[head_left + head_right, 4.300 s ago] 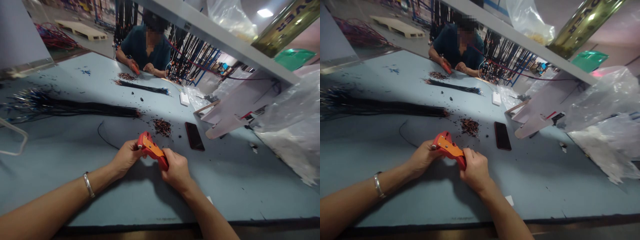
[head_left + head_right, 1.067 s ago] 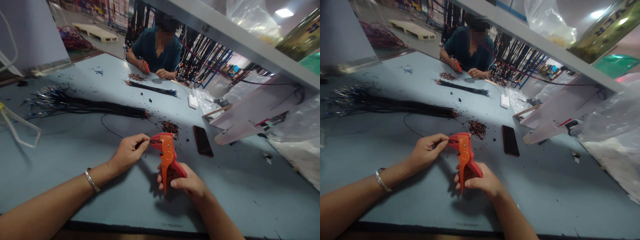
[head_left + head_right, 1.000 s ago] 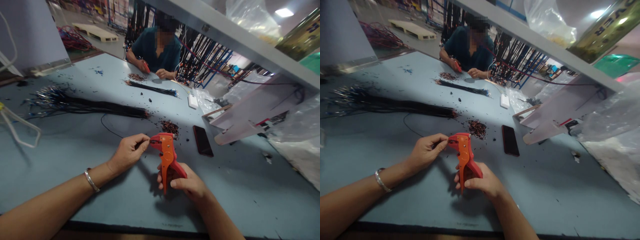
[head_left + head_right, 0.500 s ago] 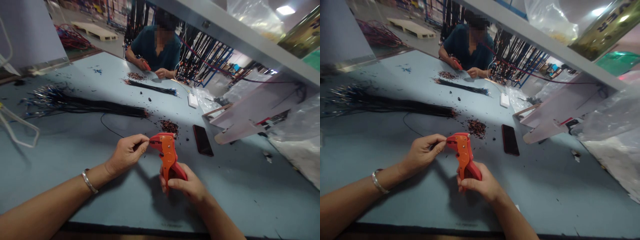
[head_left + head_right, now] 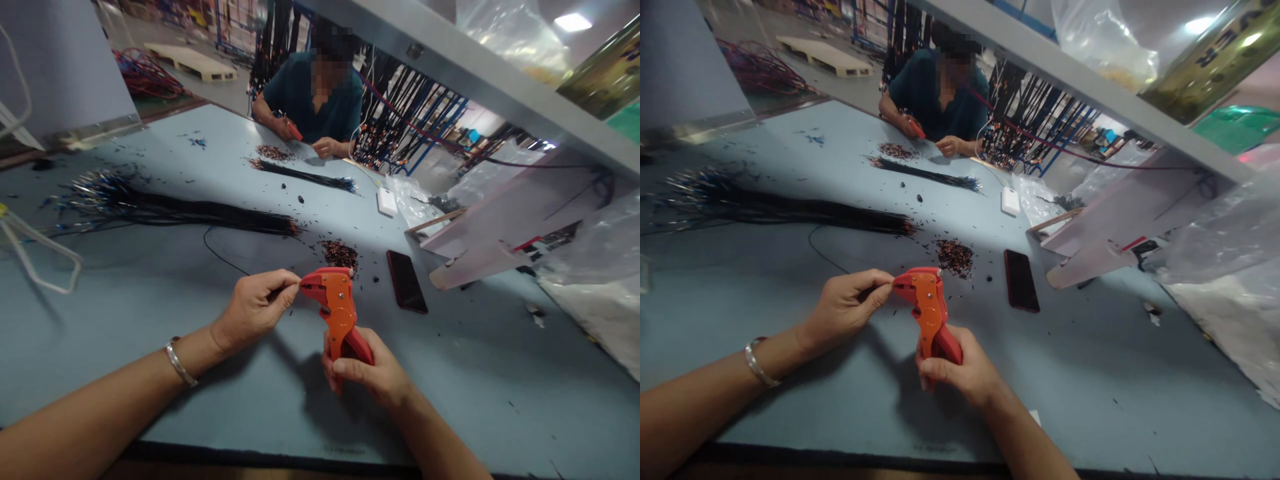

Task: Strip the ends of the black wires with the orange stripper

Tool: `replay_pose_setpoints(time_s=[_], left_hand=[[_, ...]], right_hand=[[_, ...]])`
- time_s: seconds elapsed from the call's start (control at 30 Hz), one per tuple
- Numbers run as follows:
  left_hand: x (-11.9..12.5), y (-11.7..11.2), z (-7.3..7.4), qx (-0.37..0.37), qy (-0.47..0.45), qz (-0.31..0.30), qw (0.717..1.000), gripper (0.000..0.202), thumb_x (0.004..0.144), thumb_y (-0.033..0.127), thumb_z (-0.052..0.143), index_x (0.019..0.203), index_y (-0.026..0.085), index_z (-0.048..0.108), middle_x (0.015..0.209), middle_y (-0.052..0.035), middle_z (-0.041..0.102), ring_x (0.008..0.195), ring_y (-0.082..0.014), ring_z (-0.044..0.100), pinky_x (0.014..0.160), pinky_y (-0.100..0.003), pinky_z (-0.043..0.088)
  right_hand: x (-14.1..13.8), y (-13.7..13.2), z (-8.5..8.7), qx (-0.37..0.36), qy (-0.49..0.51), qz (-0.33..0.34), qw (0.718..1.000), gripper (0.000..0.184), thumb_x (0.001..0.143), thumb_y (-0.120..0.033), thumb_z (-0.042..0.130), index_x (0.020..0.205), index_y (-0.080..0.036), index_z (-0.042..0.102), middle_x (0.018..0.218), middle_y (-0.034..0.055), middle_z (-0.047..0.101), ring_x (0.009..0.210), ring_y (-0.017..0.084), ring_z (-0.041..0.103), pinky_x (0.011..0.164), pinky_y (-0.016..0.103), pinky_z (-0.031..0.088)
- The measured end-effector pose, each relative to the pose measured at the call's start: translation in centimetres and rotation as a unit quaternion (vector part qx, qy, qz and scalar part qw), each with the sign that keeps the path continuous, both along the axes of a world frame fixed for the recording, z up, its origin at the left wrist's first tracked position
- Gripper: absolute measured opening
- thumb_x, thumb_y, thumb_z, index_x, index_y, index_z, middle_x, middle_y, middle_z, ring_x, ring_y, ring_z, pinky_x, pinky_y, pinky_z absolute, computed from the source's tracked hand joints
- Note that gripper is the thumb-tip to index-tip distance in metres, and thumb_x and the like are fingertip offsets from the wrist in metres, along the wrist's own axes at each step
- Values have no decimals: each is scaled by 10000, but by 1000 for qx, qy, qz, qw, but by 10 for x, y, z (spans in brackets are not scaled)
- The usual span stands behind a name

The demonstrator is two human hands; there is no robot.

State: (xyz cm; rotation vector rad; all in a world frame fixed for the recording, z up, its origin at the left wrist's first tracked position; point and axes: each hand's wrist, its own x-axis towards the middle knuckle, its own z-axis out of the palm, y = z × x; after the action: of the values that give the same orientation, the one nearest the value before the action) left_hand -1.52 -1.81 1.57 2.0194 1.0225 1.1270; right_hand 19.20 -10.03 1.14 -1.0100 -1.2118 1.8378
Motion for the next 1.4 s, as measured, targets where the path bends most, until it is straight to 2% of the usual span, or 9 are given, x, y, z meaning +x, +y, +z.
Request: replay_pose_setpoints(time_s=[0.67, 0.9, 1.17, 1.4], left_hand=[[1, -2, 2, 18, -7, 2, 1000, 178, 863, 202, 500, 789, 143, 650, 617, 22, 613, 527, -73, 485, 515, -151, 386], [1, 0, -1, 19, -2, 0, 1000, 189, 868, 220, 494, 796, 152, 654, 601, 32, 585, 525, -74, 473, 510, -150, 381], [2, 3, -1, 20, 7, 4, 1000, 182, 857, 206, 498, 776, 143, 648, 579, 45, 544, 508, -65, 447, 493, -148, 357], [3, 4, -4, 21, 22, 10, 1000, 196, 860, 235, 500, 769, 149, 651, 578, 44, 554, 513, -71, 450, 505, -154, 361]], right_hand=[[-8, -5, -8, -4, 2, -51, 999, 342, 726, -402, 755, 772, -141, 539, 544, -24, 555, 416, 82, 511, 391, 182, 411], [-8, -4, -14, -3, -4, -79, 997, 353, 724, -405, 753, 719, -160, 499, 455, -72, 468, 336, 49, 416, 331, 152, 293], [-9, -2, -10, -1, 1, -72, 997, 355, 711, -406, 752, 696, -153, 503, 467, -60, 475, 345, 60, 445, 336, 159, 307], [-11, 0, -8, -49, 54, -73, 995, 357, 701, -376, 752, 653, -159, 473, 487, -64, 463, 322, 52, 436, 306, 150, 310]])
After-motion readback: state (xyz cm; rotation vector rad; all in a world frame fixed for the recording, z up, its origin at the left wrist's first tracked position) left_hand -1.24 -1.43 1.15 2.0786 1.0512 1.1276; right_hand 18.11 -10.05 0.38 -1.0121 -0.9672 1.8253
